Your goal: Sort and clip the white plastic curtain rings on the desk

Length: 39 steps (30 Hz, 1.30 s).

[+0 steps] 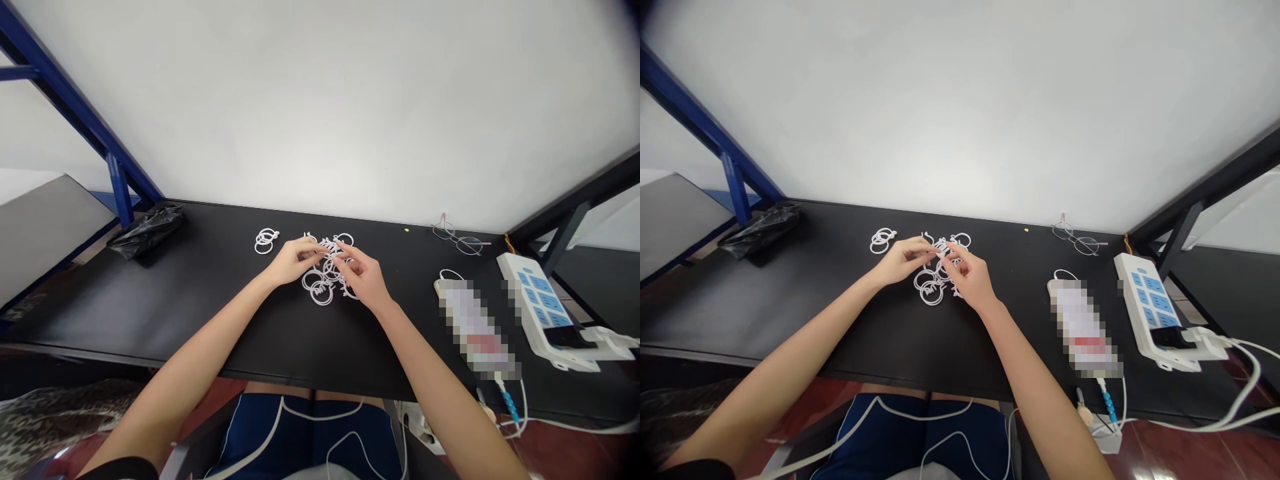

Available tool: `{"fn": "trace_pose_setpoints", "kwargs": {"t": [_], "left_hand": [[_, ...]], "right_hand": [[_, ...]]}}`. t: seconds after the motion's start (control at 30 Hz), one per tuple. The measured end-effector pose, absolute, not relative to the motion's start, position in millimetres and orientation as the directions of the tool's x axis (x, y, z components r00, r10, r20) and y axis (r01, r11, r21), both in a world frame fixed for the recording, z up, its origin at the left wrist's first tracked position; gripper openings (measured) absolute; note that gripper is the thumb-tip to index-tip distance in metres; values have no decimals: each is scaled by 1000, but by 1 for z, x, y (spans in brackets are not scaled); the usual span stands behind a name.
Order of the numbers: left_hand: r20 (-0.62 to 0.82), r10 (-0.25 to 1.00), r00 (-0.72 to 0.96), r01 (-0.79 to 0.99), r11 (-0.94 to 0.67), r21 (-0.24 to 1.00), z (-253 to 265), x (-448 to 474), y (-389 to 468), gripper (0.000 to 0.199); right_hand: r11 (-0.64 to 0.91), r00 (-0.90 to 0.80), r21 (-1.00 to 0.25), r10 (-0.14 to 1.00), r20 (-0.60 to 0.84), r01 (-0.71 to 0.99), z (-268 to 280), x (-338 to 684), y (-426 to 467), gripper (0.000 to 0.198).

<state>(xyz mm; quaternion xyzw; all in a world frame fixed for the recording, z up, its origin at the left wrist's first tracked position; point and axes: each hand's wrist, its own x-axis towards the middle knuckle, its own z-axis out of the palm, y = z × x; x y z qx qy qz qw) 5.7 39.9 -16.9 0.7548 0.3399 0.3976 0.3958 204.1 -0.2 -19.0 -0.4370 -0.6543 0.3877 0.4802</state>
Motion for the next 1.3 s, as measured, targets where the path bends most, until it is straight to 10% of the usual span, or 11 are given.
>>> {"fn": "trace_pose_setpoints", "kwargs": {"t": [0.87,1.3], "left_hand": [[60,859,508,43,-95,995,-9,16,32,37],[233,914,331,141,-292,946,-12,35,13,41]], "right_hand": [[268,-125,-959,958,257,89,-15,195,-7,31],[295,-44,-955,955,294,39,-14,186,-9,34]]}}
